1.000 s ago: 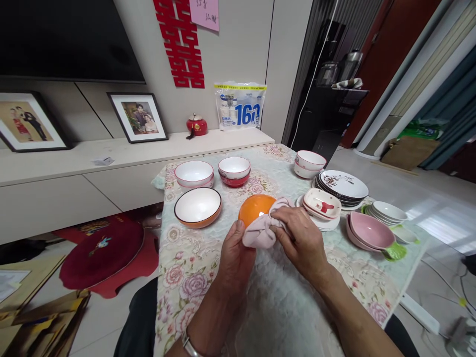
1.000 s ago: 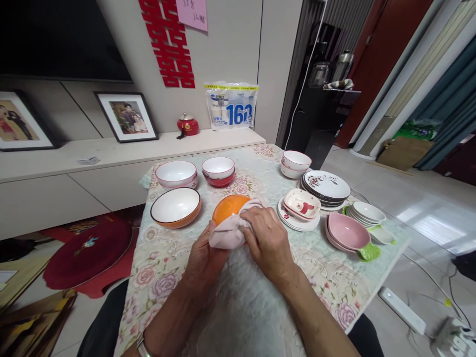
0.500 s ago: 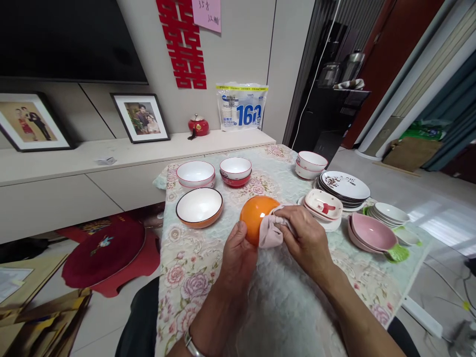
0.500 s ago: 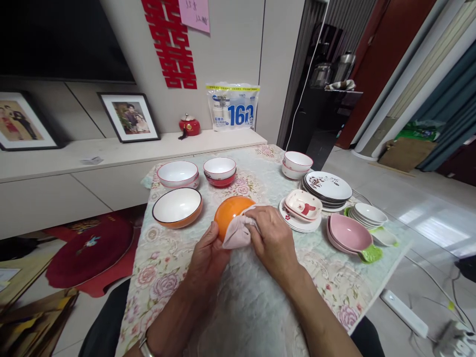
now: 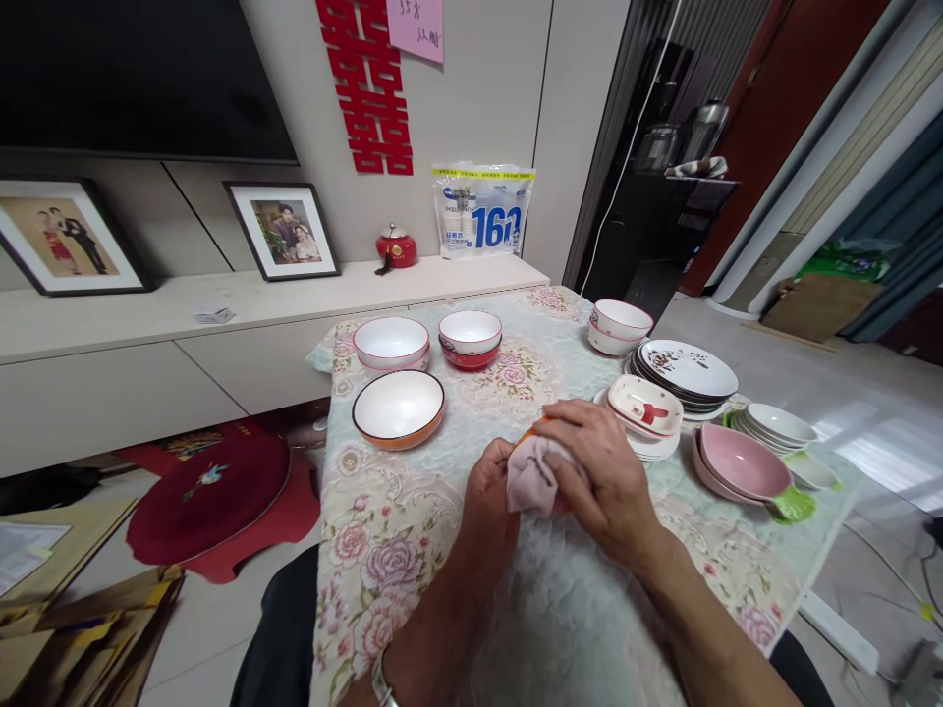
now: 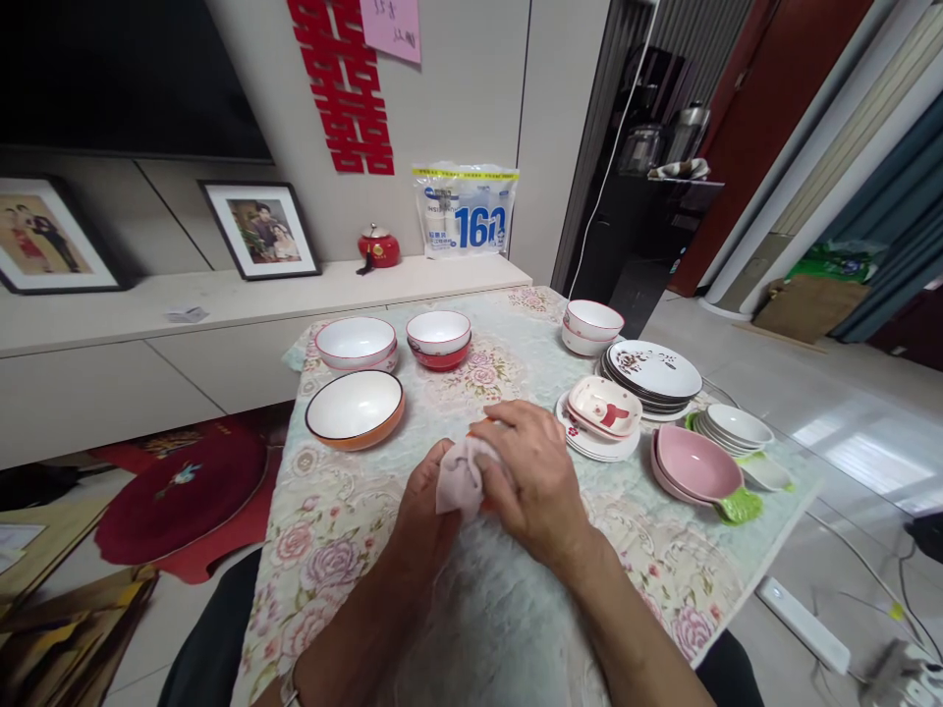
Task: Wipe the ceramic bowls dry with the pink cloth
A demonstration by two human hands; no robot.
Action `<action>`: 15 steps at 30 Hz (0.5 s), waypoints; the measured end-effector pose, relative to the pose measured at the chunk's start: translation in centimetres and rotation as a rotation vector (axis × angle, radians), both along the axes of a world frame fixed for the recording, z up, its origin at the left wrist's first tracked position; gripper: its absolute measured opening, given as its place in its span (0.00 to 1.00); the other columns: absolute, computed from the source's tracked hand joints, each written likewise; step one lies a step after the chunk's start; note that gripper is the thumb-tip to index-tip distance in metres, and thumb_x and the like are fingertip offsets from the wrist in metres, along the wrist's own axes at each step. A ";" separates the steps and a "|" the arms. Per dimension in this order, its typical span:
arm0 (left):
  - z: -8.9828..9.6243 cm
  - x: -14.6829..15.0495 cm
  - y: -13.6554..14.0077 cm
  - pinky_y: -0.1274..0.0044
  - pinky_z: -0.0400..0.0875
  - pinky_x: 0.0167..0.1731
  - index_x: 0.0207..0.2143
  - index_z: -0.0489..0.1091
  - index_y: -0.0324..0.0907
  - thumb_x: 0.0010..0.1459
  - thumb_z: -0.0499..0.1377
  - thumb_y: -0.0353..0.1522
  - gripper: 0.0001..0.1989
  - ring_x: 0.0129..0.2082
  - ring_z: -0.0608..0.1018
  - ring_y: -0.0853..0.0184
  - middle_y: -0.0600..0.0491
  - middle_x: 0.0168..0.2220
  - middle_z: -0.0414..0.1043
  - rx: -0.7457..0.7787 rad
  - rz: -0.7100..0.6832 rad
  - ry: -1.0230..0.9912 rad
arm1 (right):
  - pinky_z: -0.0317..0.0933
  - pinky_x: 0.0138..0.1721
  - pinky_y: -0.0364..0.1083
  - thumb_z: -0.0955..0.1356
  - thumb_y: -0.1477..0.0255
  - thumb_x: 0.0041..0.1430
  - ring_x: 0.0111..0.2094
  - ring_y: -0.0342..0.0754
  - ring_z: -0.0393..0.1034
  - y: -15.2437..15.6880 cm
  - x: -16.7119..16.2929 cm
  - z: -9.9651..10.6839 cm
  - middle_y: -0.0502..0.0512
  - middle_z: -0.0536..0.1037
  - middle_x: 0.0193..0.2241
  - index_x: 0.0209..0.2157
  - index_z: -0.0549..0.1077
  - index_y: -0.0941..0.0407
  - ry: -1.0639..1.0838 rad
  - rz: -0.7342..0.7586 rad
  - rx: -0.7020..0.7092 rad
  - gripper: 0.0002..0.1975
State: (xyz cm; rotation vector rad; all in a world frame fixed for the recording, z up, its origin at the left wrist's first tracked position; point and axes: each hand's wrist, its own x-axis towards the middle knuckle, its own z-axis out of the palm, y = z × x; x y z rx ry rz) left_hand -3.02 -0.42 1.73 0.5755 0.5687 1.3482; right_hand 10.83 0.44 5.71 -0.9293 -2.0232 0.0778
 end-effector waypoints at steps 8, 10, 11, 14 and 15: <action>-0.1 -0.4 0.1 0.77 0.65 0.32 0.26 0.66 0.40 0.53 0.68 0.39 0.15 0.29 0.70 0.71 0.56 0.27 0.70 -0.028 0.060 -0.095 | 0.64 0.27 0.44 0.72 0.64 0.52 0.24 0.46 0.69 2.8 1.9 -1.6 0.45 0.72 0.20 0.38 0.78 0.53 1.066 -0.021 -0.669 0.12; -0.2 -0.5 0.2 0.74 0.68 0.39 0.30 0.70 0.40 0.52 0.68 0.40 0.13 0.37 0.75 0.66 0.53 0.34 0.74 -0.069 0.075 -0.139 | 0.61 0.22 0.42 0.74 0.63 0.46 0.19 0.43 0.64 3.1 1.3 -1.9 0.43 0.69 0.16 0.31 0.77 0.54 1.257 0.034 -0.778 0.11; -0.2 -0.5 0.3 0.73 0.68 0.43 0.32 0.72 0.41 0.52 0.68 0.40 0.13 0.41 0.75 0.63 0.52 0.37 0.76 -0.085 0.077 -0.161 | 0.60 0.21 0.41 0.75 0.62 0.44 0.18 0.42 0.63 3.1 1.0 -1.9 0.43 0.69 0.16 0.28 0.75 0.54 1.322 0.054 -0.813 0.12; -0.2 -0.5 0.3 0.70 0.68 0.48 0.39 0.75 0.41 0.54 0.66 0.42 0.16 0.48 0.75 0.59 0.49 0.44 0.77 -0.102 0.050 -0.207 | 0.60 0.21 0.41 0.77 0.60 0.41 0.19 0.41 0.64 3.0 0.5 -2.0 0.45 0.73 0.19 0.24 0.72 0.55 1.420 0.065 -0.848 0.16; -0.1 -0.4 0.3 0.70 0.68 0.48 0.40 0.75 0.41 0.55 0.65 0.43 0.16 0.48 0.75 0.59 0.49 0.45 0.77 -0.096 0.032 -0.206 | 0.61 0.21 0.42 0.76 0.59 0.42 0.19 0.41 0.64 3.0 0.5 -2.0 0.45 0.73 0.19 0.24 0.71 0.54 1.409 0.052 -0.826 0.16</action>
